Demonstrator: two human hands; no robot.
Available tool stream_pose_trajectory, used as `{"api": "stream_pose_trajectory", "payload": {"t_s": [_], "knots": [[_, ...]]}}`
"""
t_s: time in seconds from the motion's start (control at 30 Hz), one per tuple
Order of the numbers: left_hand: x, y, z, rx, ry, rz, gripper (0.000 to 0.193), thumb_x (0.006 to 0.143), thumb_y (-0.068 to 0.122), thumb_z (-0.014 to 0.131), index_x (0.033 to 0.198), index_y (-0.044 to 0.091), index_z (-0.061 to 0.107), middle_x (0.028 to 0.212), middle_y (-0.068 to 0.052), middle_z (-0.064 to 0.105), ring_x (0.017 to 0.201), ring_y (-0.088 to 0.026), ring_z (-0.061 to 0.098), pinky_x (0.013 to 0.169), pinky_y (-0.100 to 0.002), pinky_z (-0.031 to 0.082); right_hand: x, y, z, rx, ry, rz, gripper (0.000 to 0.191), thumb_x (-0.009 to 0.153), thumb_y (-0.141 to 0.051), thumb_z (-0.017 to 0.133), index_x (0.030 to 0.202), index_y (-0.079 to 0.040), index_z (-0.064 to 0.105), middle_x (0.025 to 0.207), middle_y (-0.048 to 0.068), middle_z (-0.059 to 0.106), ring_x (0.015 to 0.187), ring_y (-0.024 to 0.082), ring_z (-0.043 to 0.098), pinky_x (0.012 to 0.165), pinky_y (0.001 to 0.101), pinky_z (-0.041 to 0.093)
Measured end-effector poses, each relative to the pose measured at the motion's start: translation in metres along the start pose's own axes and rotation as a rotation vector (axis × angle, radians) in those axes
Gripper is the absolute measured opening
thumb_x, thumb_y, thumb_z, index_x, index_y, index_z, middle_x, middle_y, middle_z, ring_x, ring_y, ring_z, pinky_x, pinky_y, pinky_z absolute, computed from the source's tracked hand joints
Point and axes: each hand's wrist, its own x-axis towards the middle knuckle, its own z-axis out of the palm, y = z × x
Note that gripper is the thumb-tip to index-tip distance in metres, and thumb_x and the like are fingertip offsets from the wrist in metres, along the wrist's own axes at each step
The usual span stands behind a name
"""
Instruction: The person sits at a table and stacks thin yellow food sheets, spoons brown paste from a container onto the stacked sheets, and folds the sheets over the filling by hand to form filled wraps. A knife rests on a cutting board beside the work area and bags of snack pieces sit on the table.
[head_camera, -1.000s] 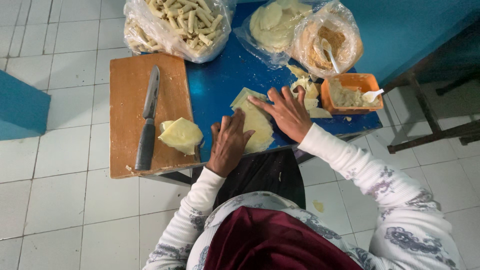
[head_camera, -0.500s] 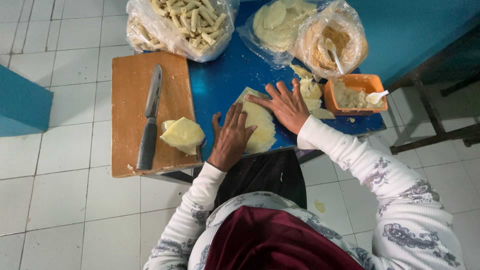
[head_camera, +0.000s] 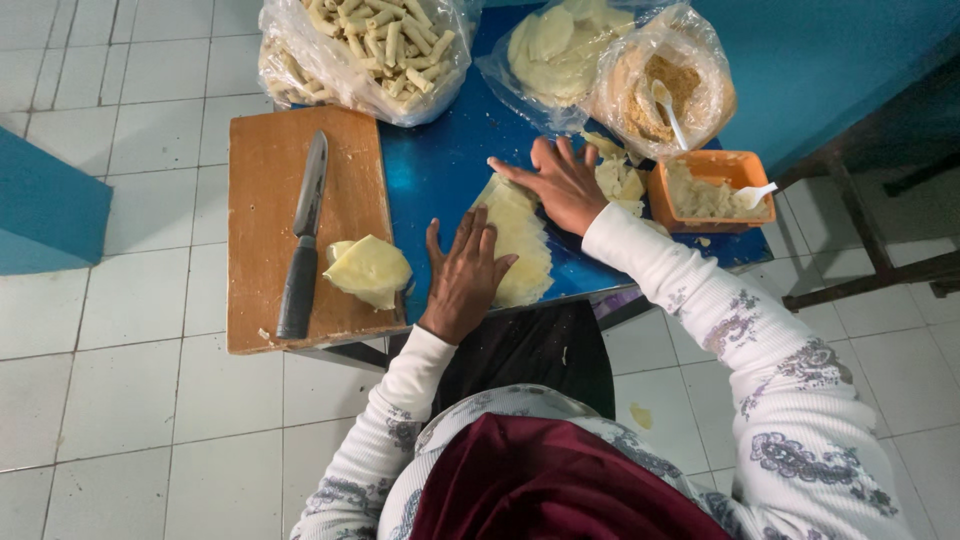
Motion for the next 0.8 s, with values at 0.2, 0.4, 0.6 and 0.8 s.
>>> {"api": "stream_pose_trajectory", "payload": {"t_s": [0.2, 0.4, 0.6, 0.8], "knots": [[0.0, 0.0, 0.0, 0.008, -0.004, -0.003, 0.046, 0.1, 0.037, 0.062, 0.125, -0.001, 0.054, 0.148, -0.024, 0.052, 0.14, -0.035, 0.048, 0.113, -0.069, 0.022, 0.003, 0.0, -0.007, 0.337, -0.281, 0.032, 0.097, 0.085, 0.013, 0.052, 0.155, -0.053, 0.042, 0.104, 0.006, 0.039, 0.098, 0.028, 0.039, 0.079, 0.0459, 0.03], [0.0, 0.001, -0.001, -0.01, -0.027, -0.028, 0.045, 0.1, 0.038, 0.061, 0.124, -0.001, 0.055, 0.147, -0.023, 0.052, 0.14, -0.035, 0.047, 0.114, -0.07, 0.02, 0.0, -0.003, 0.0, -0.178, 0.061, -0.107, 0.089, 0.095, -0.001, 0.057, 0.165, -0.049, 0.031, 0.12, 0.005, 0.047, 0.113, 0.028, 0.044, 0.099, 0.0636, 0.034], [0.001, 0.0, -0.001, -0.018, -0.018, -0.025, 0.046, 0.1, 0.038, 0.061, 0.124, -0.001, 0.056, 0.148, -0.023, 0.053, 0.141, -0.034, 0.047, 0.114, -0.07, 0.02, -0.002, 0.001, -0.004, -0.261, 0.056, -0.074, 0.081, 0.095, -0.001, 0.055, 0.165, -0.038, 0.039, 0.122, 0.004, 0.049, 0.116, 0.027, 0.045, 0.104, 0.0612, 0.031], [0.0, 0.0, 0.001, 0.007, -0.005, -0.012, 0.046, 0.101, 0.038, 0.061, 0.125, -0.001, 0.056, 0.148, -0.023, 0.053, 0.141, -0.034, 0.047, 0.114, -0.07, 0.02, -0.022, -0.003, -0.012, 0.183, -0.101, 0.037, 0.07, 0.098, 0.003, 0.053, 0.146, -0.046, 0.06, 0.107, 0.006, 0.046, 0.108, 0.029, 0.043, 0.09, 0.0553, 0.03]]}}
